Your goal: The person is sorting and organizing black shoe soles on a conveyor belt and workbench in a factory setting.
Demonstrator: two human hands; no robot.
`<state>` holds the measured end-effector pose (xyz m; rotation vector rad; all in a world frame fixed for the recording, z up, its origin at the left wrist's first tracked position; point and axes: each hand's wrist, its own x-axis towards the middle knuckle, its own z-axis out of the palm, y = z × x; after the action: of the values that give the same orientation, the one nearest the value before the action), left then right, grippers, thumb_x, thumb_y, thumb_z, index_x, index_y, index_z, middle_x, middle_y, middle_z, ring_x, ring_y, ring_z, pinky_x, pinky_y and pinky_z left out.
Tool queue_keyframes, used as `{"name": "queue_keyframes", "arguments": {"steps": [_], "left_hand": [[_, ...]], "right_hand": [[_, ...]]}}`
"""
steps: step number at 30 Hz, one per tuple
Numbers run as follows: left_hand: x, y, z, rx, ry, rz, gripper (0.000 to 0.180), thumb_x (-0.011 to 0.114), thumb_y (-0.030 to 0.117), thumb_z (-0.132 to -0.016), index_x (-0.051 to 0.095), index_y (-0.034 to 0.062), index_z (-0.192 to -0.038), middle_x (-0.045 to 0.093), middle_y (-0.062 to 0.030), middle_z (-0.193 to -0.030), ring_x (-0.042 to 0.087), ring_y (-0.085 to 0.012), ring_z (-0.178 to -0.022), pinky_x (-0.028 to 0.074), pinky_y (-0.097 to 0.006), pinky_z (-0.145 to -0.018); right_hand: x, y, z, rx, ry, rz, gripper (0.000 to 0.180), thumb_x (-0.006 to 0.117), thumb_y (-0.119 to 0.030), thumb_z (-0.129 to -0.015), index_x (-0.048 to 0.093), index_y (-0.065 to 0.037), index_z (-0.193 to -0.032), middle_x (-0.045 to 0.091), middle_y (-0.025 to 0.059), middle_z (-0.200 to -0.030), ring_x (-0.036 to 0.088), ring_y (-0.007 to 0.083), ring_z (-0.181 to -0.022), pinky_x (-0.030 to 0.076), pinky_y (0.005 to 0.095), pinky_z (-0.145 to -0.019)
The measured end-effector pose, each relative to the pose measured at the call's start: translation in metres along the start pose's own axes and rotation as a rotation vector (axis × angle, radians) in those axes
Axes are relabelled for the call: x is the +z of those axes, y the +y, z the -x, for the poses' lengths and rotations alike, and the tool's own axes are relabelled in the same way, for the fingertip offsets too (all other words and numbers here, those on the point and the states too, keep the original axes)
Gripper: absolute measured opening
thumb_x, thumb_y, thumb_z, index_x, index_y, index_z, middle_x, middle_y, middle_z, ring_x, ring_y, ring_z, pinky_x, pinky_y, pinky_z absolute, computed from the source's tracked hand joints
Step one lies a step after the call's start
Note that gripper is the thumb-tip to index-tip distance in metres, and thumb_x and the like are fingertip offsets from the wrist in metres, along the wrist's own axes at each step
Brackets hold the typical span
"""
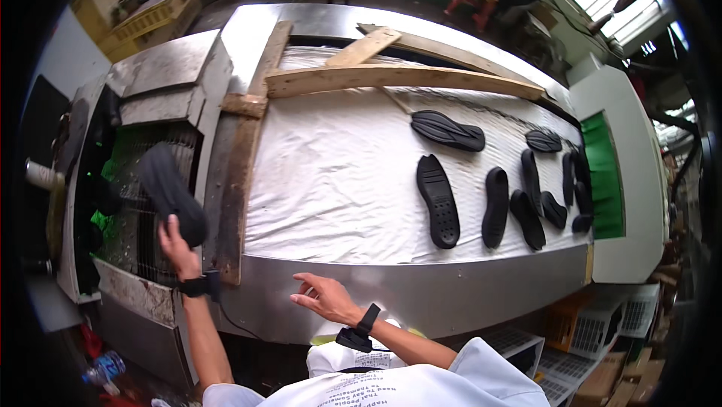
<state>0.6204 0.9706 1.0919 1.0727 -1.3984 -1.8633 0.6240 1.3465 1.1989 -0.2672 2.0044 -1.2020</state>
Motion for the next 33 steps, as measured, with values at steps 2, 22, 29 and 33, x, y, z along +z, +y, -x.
{"name": "queue_keyframes", "arguments": {"steps": [2, 22, 29, 33], "left_hand": [[-0.038, -0.003, -0.077, 0.212, 0.156, -0.326, 0.048, 0.063, 0.031, -0.101, 0.057, -0.0029, -0.134, 0.065, -0.0172, -0.125, 0.063, -0.0252, -0.108, 0.048, -0.036, -0.099], [0.293, -0.112, 0.376, -0.636, -0.845, -0.016, 0.069, 0.062, 0.049, -0.098, 0.050, -0.0047, -0.139, 0.055, -0.0136, -0.139, 0.054, -0.0227, -0.125, 0.046, -0.035, -0.104], [0.337, -0.102, 0.387, -0.786, -0.667, 0.097, 0.042, 0.067, 0.021, -0.100, 0.054, -0.0011, -0.133, 0.068, -0.0090, -0.120, 0.066, -0.0178, -0.106, 0.055, -0.034, -0.094], [0.313, -0.077, 0.388, -0.728, -0.648, -0.015, 0.047, 0.072, 0.015, -0.095, 0.053, -0.0019, -0.134, 0.066, -0.0088, -0.122, 0.064, -0.0152, -0.105, 0.052, -0.031, -0.096]], "right_hand": [[-0.004, 0.013, 0.014, -0.026, 0.006, 0.141, 0.056, 0.072, -0.040, -0.091, 0.058, -0.006, -0.133, 0.074, 0.0112, -0.103, 0.072, 0.0251, -0.082, 0.056, 0.0386, -0.073], [-0.275, 0.149, 0.066, 0.262, 0.285, -0.692, 0.068, 0.075, -0.035, -0.089, 0.051, 0.003, -0.140, 0.065, 0.0097, -0.120, 0.059, 0.0153, -0.107, 0.049, 0.0295, -0.092], [-0.390, 0.186, 0.052, 0.045, 0.520, 0.031, 0.057, 0.079, -0.039, -0.086, 0.066, 0.002, -0.124, 0.070, 0.0177, -0.116, 0.071, 0.0279, -0.098, 0.055, 0.0361, -0.087], [-0.494, 0.191, -0.016, -0.161, 0.765, 0.642, 0.080, 0.081, -0.030, -0.080, 0.044, -0.005, -0.146, 0.050, 0.0199, -0.141, 0.052, 0.0397, -0.126, 0.047, 0.0447, -0.103]]}}
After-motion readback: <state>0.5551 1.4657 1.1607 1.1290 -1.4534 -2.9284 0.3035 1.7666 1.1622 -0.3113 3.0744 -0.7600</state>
